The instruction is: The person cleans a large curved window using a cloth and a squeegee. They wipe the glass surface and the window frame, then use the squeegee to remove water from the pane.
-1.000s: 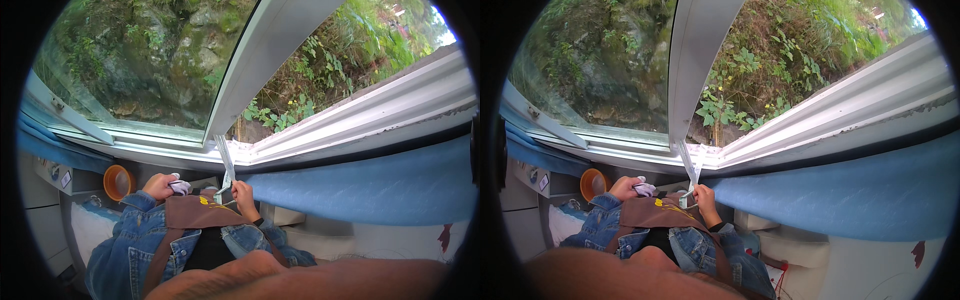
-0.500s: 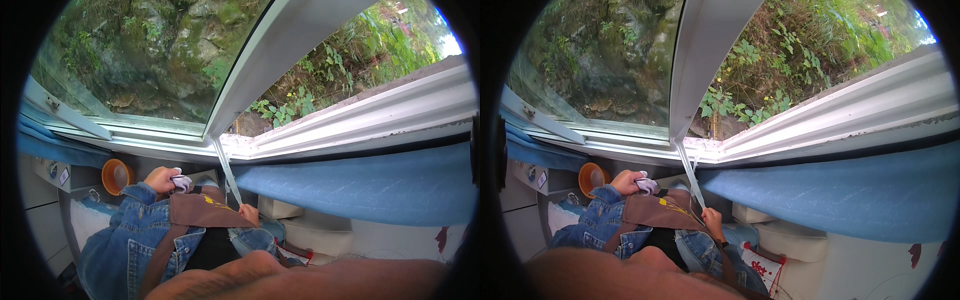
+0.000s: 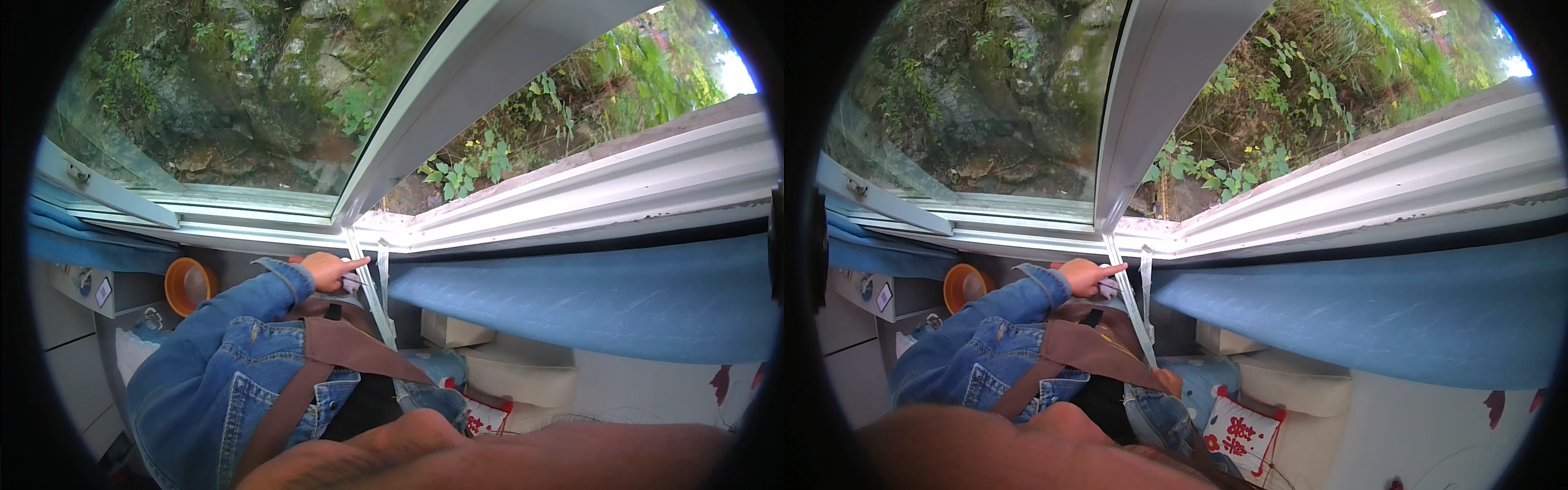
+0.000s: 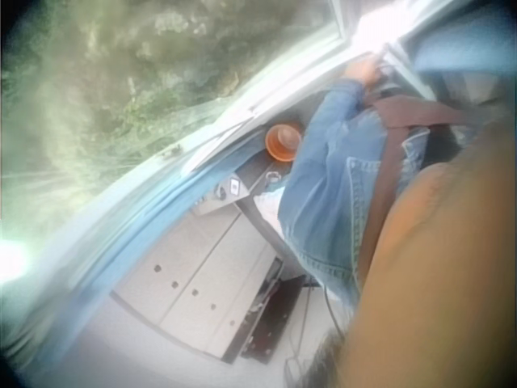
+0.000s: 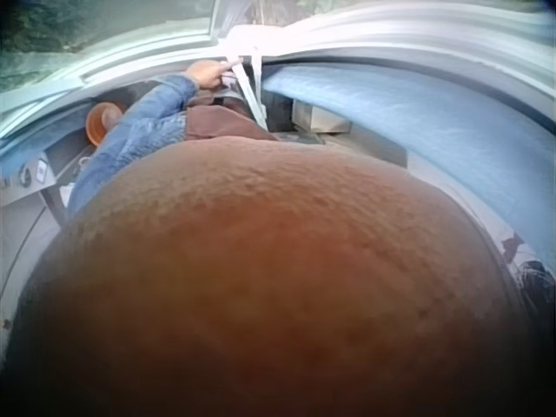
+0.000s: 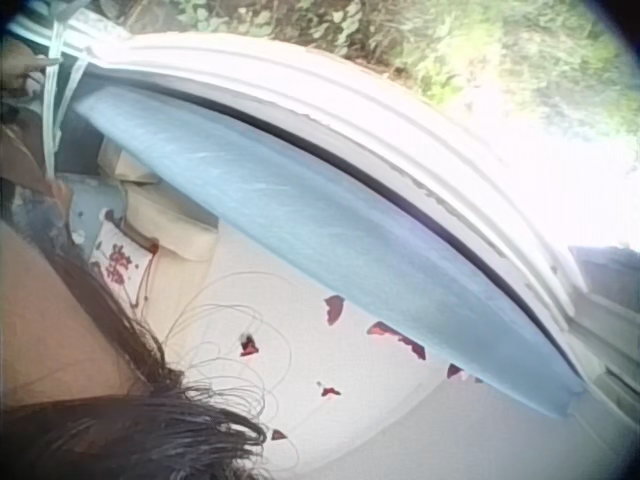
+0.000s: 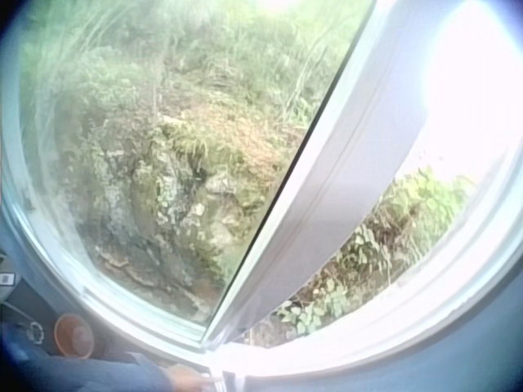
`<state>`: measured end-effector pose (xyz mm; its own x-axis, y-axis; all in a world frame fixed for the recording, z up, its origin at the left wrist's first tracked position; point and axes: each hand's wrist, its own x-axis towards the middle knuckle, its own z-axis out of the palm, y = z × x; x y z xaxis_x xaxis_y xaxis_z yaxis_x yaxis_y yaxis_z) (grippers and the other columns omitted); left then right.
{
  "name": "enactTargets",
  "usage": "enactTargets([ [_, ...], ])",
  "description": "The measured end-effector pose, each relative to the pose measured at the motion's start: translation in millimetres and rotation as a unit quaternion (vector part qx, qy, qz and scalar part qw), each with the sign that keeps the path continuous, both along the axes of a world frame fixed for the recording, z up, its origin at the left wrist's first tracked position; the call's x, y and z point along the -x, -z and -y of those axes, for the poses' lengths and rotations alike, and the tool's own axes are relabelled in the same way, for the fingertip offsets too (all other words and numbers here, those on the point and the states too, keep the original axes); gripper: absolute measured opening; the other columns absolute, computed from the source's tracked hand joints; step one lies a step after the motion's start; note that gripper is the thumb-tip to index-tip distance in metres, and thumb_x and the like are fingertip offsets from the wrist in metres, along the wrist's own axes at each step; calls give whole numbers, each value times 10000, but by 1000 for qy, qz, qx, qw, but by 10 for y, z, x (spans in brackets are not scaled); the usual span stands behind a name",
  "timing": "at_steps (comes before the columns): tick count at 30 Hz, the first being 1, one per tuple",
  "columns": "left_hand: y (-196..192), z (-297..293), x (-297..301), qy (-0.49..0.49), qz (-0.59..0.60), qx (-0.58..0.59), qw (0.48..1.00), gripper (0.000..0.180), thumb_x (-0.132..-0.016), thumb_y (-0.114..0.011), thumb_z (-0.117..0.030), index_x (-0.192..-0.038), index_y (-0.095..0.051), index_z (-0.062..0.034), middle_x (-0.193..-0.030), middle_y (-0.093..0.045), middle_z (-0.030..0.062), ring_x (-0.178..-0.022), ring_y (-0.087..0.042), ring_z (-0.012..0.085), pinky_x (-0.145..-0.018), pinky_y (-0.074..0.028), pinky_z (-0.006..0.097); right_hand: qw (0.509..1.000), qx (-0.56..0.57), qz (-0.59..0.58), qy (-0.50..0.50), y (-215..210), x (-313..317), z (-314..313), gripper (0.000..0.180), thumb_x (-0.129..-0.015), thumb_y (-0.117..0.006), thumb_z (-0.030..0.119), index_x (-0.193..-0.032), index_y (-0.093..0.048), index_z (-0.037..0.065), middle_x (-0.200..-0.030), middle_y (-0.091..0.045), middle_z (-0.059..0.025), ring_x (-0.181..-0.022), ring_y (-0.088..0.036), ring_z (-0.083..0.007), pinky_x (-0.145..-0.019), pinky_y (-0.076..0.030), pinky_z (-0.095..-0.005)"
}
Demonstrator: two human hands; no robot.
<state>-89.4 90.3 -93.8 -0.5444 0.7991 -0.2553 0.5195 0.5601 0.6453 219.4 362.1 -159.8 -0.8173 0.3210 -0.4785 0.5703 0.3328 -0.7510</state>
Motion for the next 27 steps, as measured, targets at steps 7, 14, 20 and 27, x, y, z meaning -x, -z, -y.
enactTargets([
  [7, 615, -369, -140, 59, 6, 51, 997, 378, -721, -609, -193, -1099, -612, -182, -812, -655, 139, -781, -640, 347, -656, -501, 452, 995, -25, 91, 45, -143, -432, -112, 238, -817, -580, 146, -631, -535, 4, -569, -508, -77, -533, -464, -111, -502, -377, -297],
  [14, 964, -650, -856, 276, 72, 103, 953, 369, -766, -606, -255, -1122, -635, -163, -867, -656, 180, -859, -649, 337, -714, -519, 427, 985, -82, 133, 69, -521, -681, -490, 222, -797, -569, 114, -622, -500, -4, -580, -492, -83, -522, -452, -132, -502, -370, -305],
  [20, 788, -622, -592, 169, 118, -30, 978, 561, -773, -620, -202, -1321, -500, -231, -839, -627, 194, -772, -614, 366, -713, -466, 442, 987, -147, -9, 58, -1072, -192, -635, 212, -779, -559, 87, -613, -469, -10, -590, -479, -89, -513, -441, -150, -503, -364, -311],
  [27, 406, -349, -272, -34, 255, -209, 944, 741, -856, -644, -132, -1471, -237, -205, -1117, -631, 102, -982, -598, 161, -886, -438, 300, 873, -2, -487, 25, -1803, 1512, -551, 145, -779, -487, 74, -680, -475, -31, -847, -535, -154, -712, -508, -206, -657, -444, -326],
])
